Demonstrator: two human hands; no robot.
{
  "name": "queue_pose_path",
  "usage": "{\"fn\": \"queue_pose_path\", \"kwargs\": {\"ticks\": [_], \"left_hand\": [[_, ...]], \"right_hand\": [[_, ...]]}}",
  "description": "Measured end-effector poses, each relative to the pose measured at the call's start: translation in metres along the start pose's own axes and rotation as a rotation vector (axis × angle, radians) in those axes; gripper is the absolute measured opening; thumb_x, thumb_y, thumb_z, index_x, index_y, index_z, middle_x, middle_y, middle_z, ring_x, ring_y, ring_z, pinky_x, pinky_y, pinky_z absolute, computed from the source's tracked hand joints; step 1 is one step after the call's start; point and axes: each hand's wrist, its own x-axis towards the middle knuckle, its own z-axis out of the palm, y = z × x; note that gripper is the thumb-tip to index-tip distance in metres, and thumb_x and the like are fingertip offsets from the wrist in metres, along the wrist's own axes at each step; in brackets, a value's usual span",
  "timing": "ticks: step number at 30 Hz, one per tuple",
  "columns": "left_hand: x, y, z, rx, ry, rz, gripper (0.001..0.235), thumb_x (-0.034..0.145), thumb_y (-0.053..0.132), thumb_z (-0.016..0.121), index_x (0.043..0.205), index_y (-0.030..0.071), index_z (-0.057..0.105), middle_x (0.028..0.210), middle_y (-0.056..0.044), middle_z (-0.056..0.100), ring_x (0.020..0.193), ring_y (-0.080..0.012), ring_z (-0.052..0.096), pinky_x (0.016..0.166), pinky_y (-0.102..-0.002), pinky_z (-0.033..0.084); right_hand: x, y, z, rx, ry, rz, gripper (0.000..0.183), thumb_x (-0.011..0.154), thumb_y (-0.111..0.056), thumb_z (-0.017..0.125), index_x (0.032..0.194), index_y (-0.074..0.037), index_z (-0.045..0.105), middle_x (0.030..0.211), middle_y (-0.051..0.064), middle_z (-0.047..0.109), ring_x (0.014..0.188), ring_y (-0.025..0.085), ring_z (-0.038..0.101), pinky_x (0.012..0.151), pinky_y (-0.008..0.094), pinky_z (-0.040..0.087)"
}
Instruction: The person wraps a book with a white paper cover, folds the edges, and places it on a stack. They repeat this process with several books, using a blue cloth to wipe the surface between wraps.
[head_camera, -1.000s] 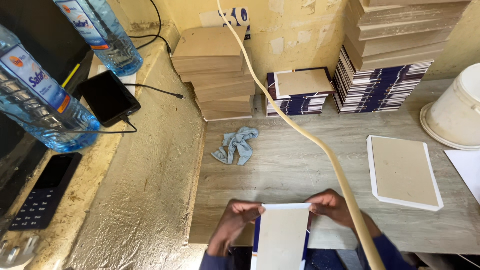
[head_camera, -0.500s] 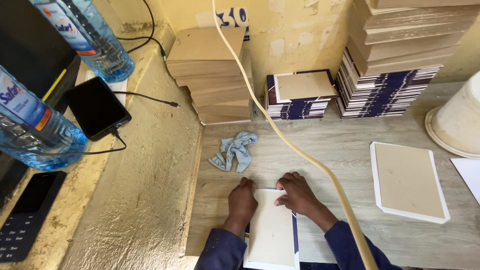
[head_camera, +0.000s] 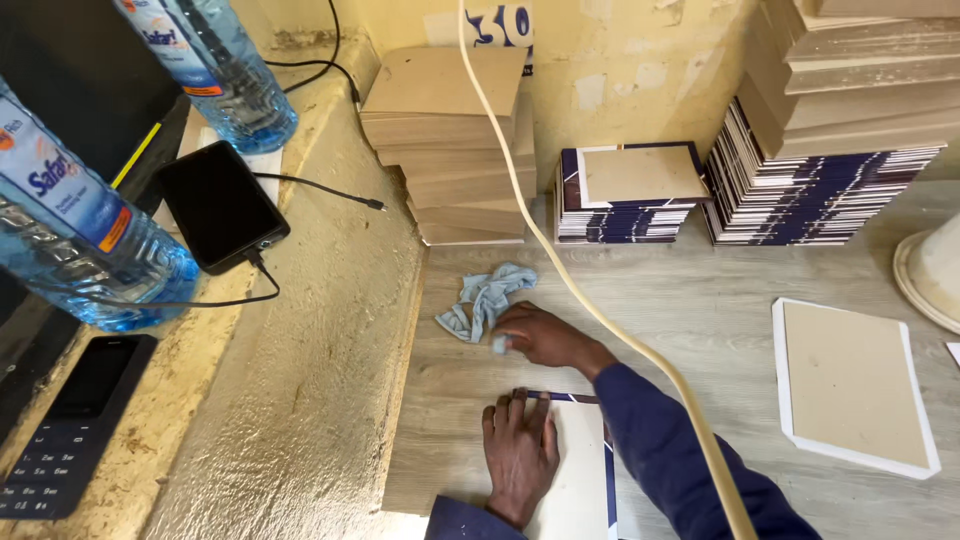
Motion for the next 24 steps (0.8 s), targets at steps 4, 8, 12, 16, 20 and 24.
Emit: {"fn": "queue_pose_path", "kwargs": {"ticks": [4,8,12,16,20,24], "left_hand": [[0.009,0.005,-0.009,0.021,0.022,-0.006,0.039,0.103,0.031,0.056,0.127,0.012,0.079,0.123,-0.015,0.07,0.095,-0.0366,0.06,0.085,-0.053,0.045],[0.01,0.005,-0.005,0.011,0.028,-0.003,0.033,0.103,0.028,0.057,0.12,0.01,0.078,0.105,-0.014,0.067,0.089,-0.0364,0.059,0.08,-0.051,0.045],[0.012,0.003,-0.006,0.013,0.0,-0.001,0.032,0.103,0.026,0.055,0.118,0.011,0.078,0.092,-0.011,0.062,0.08,-0.0345,0.056,0.07,-0.048,0.043],[0.007,0.005,-0.002,0.014,0.004,-0.014,0.036,0.102,0.028,0.056,0.128,0.012,0.077,0.096,-0.012,0.063,0.08,-0.0365,0.055,0.069,-0.05,0.042],[0.0,0.004,0.003,-0.057,0.071,0.032,0.03,0.105,0.018,0.06,0.123,0.001,0.076,0.109,-0.015,0.069,0.091,-0.0349,0.061,0.08,-0.047,0.051],[-0.012,0.003,0.004,-0.09,0.039,0.054,0.031,0.102,0.007,0.059,0.129,-0.005,0.071,0.121,-0.017,0.071,0.105,-0.0337,0.065,0.092,-0.04,0.056]], "right_hand": [[-0.049,-0.004,0.004,0.129,-0.174,0.265,0.008,0.1,-0.023,0.074,0.108,-0.021,0.074,0.081,-0.003,0.063,0.072,0.016,0.058,0.069,0.035,0.044],[-0.115,-0.015,-0.02,0.246,-0.207,0.314,0.016,0.092,-0.006,0.073,0.081,-0.018,0.077,0.081,-0.003,0.075,0.077,0.013,0.07,0.072,0.031,0.052],[-0.083,-0.035,-0.013,0.244,-0.188,0.336,0.031,0.084,0.012,0.064,0.084,-0.015,0.08,0.084,-0.001,0.077,0.084,0.015,0.073,0.074,0.03,0.058],[-0.137,-0.01,-0.015,0.264,-0.16,0.251,0.022,0.081,0.006,0.07,0.078,-0.015,0.075,0.078,-0.001,0.072,0.076,0.018,0.068,0.072,0.033,0.053],[-0.153,-0.004,-0.026,0.32,-0.21,0.601,0.019,0.084,0.002,0.077,0.074,-0.014,0.08,0.08,-0.001,0.081,0.078,0.011,0.078,0.072,0.025,0.064],[-0.079,0.001,0.024,0.095,-0.14,0.361,0.017,0.087,-0.021,0.083,0.074,-0.032,0.079,0.077,-0.014,0.079,0.07,0.007,0.072,0.063,0.027,0.05]]}}
